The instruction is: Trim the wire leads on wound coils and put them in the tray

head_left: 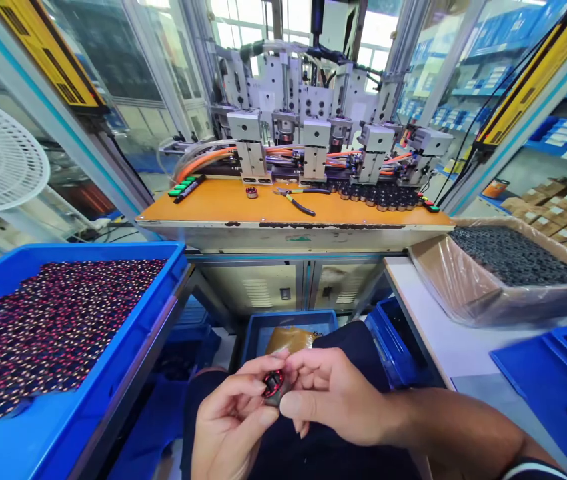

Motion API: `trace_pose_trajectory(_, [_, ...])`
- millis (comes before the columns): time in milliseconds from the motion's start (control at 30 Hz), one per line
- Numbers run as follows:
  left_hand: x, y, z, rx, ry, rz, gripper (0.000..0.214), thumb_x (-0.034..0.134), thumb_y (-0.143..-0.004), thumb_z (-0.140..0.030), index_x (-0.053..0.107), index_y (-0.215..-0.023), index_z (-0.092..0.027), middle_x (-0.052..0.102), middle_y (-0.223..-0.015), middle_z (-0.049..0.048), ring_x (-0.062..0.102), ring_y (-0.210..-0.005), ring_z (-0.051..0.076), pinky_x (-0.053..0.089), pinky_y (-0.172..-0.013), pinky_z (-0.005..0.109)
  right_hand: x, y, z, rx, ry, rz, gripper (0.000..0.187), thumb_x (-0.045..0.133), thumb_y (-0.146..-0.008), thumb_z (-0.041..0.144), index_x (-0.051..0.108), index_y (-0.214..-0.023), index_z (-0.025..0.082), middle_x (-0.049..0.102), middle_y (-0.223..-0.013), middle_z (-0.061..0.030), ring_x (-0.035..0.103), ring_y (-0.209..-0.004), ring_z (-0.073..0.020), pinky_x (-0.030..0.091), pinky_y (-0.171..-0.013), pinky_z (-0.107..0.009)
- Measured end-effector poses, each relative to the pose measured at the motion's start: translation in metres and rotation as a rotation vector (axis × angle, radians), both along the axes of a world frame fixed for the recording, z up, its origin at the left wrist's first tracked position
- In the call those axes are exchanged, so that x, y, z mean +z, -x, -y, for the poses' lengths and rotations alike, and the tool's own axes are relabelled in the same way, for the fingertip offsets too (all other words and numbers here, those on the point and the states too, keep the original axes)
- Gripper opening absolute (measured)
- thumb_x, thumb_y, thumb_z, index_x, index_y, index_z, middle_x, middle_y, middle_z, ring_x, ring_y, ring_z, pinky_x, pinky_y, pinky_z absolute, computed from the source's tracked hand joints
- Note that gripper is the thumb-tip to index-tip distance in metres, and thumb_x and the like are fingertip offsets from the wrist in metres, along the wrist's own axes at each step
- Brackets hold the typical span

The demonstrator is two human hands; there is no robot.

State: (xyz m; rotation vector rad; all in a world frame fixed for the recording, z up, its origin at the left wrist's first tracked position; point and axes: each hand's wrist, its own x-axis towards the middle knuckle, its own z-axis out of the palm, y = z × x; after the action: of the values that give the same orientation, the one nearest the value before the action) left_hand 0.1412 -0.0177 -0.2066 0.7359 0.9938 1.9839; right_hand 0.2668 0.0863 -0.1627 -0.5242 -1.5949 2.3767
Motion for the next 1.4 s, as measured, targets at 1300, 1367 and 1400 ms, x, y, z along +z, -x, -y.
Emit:
trace_pose_trajectory(1300, [0.020,0.002,0.004,0.103,0.213,-0.732,0.023,0.073,-0.082,-0.018,0.073,-0.100,-0.031,0.075,-0.107,0.0000,0.074,-0.088,0.015,0.060,-0.074,0.015,-0.008,-0.004,-0.006,-0.432,-0.878,-0.393,0.006,0.064,-0.083,0.010,0.067,-0.080,0.015,0.059,-0.071,-0.0016,0.054,-0.063,-0.0096,0.047,-0.059,-0.021])
trace_pose_trajectory(1367, [0.019,0.002,0.003,0.080,0.209,-0.708,0.023,0.073,-0.081,-0.017,0.073,-0.099,-0.031,0.076,-0.107,0.0006,0.074,-0.089,0.015,0.060,-0.074,0.015,-0.009,-0.005,-0.006,-0.432,-0.830,-0.371,0.007,0.065,-0.081,0.009,0.066,-0.078,0.015,0.059,-0.070,-0.0008,0.054,-0.063,-0.0090,0.047,-0.059,-0.020])
trace_pose_trajectory(1400, [0.019,0.002,0.002,0.080,0.204,-0.707,0.023,0.073,-0.081,-0.016,0.073,-0.099,-0.030,0.076,-0.107,0.0009,0.074,-0.091,0.016,0.060,-0.076,0.016,-0.011,-0.007,-0.007,-0.432,-0.815,-0.348,0.008,0.065,-0.081,0.009,0.066,-0.076,0.015,0.058,-0.069,-0.0004,0.054,-0.063,-0.0088,0.046,-0.059,-0.020])
